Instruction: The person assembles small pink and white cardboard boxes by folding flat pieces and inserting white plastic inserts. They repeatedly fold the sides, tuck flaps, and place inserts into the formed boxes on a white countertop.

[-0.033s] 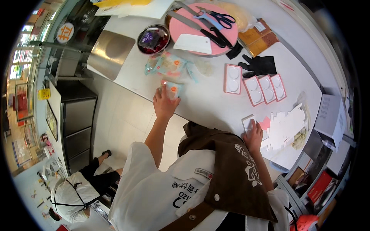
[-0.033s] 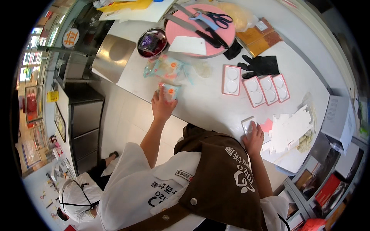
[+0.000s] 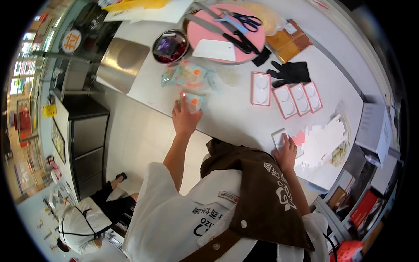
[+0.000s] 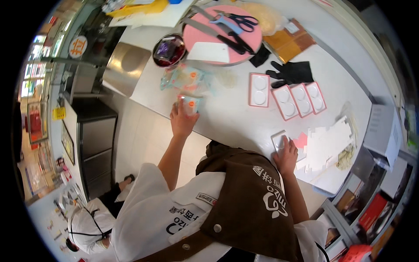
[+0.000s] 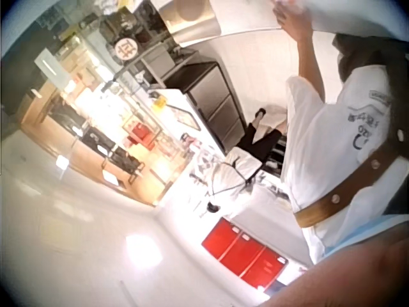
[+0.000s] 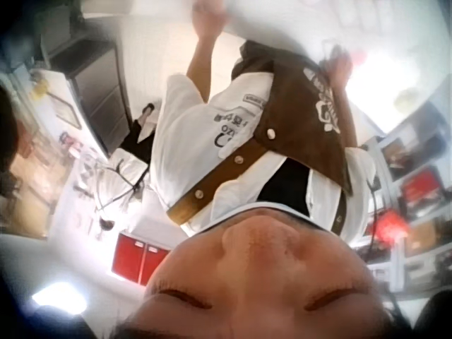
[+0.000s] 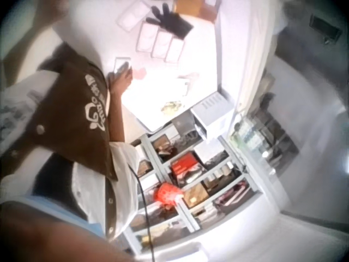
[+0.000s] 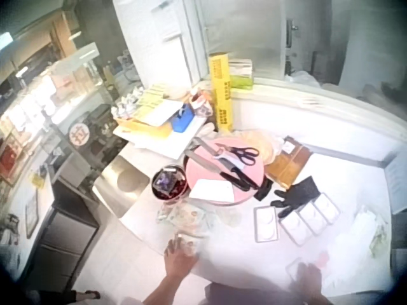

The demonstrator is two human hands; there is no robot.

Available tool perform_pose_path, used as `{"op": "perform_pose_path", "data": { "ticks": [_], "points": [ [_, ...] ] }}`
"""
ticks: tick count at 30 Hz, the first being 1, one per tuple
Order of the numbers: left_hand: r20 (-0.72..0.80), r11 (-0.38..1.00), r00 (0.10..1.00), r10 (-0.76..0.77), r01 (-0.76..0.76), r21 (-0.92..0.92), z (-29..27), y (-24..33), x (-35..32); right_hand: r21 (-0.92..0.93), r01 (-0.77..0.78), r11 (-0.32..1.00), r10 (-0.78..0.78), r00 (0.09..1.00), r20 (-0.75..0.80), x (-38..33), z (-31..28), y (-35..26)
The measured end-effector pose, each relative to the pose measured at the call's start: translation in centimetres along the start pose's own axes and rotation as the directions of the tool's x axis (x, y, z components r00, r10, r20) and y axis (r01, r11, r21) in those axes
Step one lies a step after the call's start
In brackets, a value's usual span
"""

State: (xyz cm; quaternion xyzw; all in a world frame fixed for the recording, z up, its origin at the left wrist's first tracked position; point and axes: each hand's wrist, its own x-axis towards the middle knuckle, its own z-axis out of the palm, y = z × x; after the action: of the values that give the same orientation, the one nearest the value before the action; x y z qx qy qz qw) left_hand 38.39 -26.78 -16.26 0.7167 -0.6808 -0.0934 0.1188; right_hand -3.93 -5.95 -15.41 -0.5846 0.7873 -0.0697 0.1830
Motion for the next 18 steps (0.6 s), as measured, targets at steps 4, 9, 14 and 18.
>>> {"op": "perform_pose_path", "data": {
  "ticks": [4,9,14,18],
  "points": [
    [-0.168,0.982,0.971,0.173,-0.183,-0.048,-0.3,1.8,-0.3,0.261,-0.021,0.965,0.021,1.0,0.004,0.7,-2.7,-2.3],
    [0.485,0.663,0.754,0.443,0.088,-0.743,-0.9,11.8,-2.2,0.814,-0.247,0.526,0.039,0.963,0.267,2.2,-6.8,-5.3],
    [0.444,0.285,0.496,0.746,0.365,-0.886,-3.2,24.3,-5.9,0.962,-0.148,0.229,-0.008,0.988,0.154,1.1,-9.8,-6.9],
    [0.364,0.2,0.426,0.828,0.383,-0.902,-3.5,28.8,-7.9,0.986,-0.081,0.145,0.025,0.997,0.078,-1.8,-12.6,-4.8]
  ]
}}
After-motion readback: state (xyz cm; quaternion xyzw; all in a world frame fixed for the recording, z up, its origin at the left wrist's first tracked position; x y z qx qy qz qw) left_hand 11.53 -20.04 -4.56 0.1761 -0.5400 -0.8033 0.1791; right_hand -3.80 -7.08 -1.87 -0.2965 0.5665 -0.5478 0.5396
